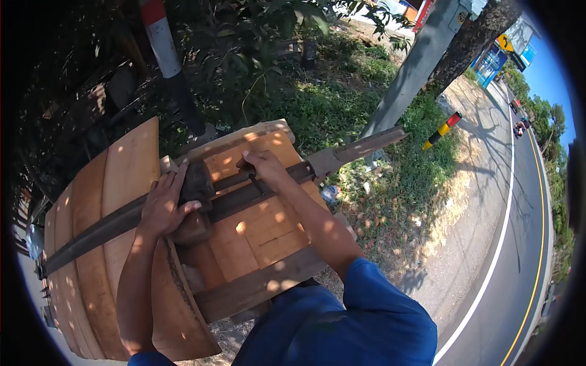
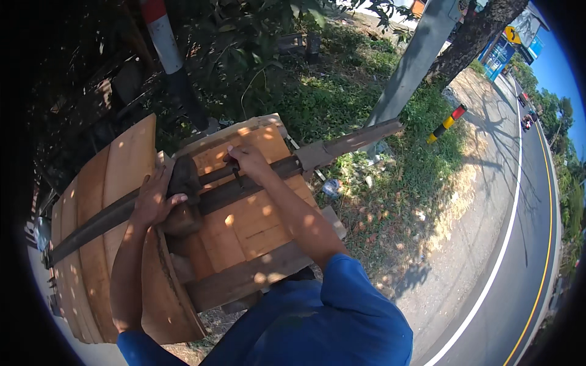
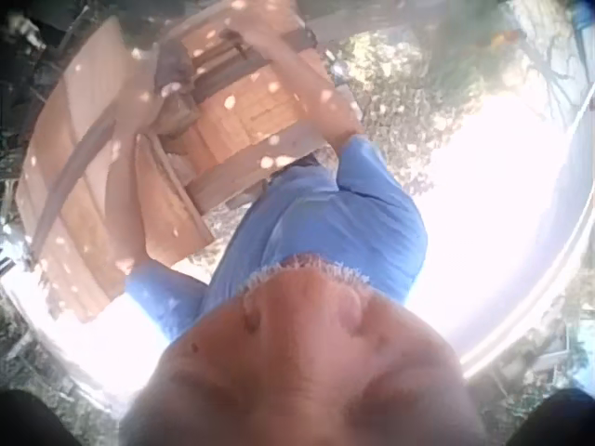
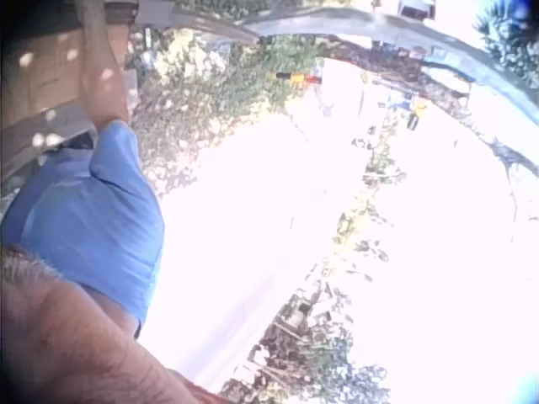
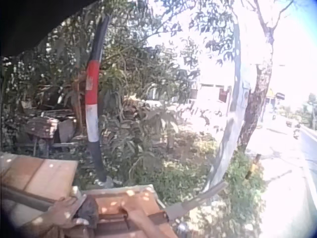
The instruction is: The person positions wooden blocks and planks on an outdoor workbench, securing them with a large metal bar clamp and driving nails with a hammer.
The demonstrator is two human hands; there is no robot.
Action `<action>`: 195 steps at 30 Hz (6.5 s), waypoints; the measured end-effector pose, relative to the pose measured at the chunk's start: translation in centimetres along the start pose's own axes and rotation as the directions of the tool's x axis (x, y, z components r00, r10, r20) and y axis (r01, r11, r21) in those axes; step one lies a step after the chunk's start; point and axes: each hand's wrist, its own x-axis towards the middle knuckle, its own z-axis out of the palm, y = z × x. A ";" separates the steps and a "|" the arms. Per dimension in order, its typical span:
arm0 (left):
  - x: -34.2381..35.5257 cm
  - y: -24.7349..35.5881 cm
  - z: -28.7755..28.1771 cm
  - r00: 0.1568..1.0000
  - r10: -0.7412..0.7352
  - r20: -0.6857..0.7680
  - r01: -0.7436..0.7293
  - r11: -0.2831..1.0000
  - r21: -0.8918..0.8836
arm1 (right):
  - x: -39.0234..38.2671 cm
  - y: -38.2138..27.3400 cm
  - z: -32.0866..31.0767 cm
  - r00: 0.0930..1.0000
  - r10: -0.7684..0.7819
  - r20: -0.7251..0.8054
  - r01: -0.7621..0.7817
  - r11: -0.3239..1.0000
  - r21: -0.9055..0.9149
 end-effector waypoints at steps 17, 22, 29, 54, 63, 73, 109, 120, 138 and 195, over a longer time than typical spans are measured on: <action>-1.4 -1.8 1.6 0.998 0.021 -0.060 -0.020 1.000 0.016 | -2.8 -5.6 2.8 1.000 -0.006 0.005 0.007 0.955 -0.298; -1.1 -1.2 1.3 0.996 0.035 -0.081 -0.035 0.999 -0.005 | 1.8 -2.4 -0.7 0.922 0.320 0.217 -0.318 0.947 -0.043; -0.9 -1.0 1.4 0.993 -0.044 -0.111 0.032 0.994 -0.109 | 1.2 -1.8 1.2 0.997 -0.063 0.044 0.064 0.998 -0.019; -1.6 -0.1 0.5 0.998 -0.052 -0.026 0.053 0.998 0.045 | -3.2 -0.5 -3.2 0.220 -0.731 0.646 0.833 -0.204 -0.514; 0.2 1.5 -1.3 0.995 -0.095 -0.005 0.095 0.982 0.162 | -5.0 -6.1 -3.3 0.189 -0.566 0.802 0.900 -0.227 -0.372; 0.7 1.3 0.9 0.994 -0.073 -0.087 0.083 0.990 0.118 | 0.3 -4.3 -0.6 0.927 0.262 0.269 -0.290 0.955 0.069; 0.8 0.6 2.8 0.995 0.033 -0.098 -0.024 0.996 0.083 | -3.6 -3.9 -1.4 0.969 0.128 0.212 -0.056 0.947 -0.317; 5.0 6.3 0.1 0.979 -0.200 0.033 0.202 0.972 -0.122 | -9.1 1.1 1.0 0.946 -0.309 -0.102 0.286 0.939 -0.191; 7.1 4.3 3.4 0.895 -0.391 -0.212 0.352 0.914 -0.200 | -12.4 4.0 5.5 0.736 -0.507 -0.449 0.672 0.628 0.393; 6.1 0.5 1.3 0.958 -0.270 -0.100 0.207 0.886 -0.415 | -4.5 -0.9 -0.9 0.855 -0.430 0.291 0.518 0.668 -0.534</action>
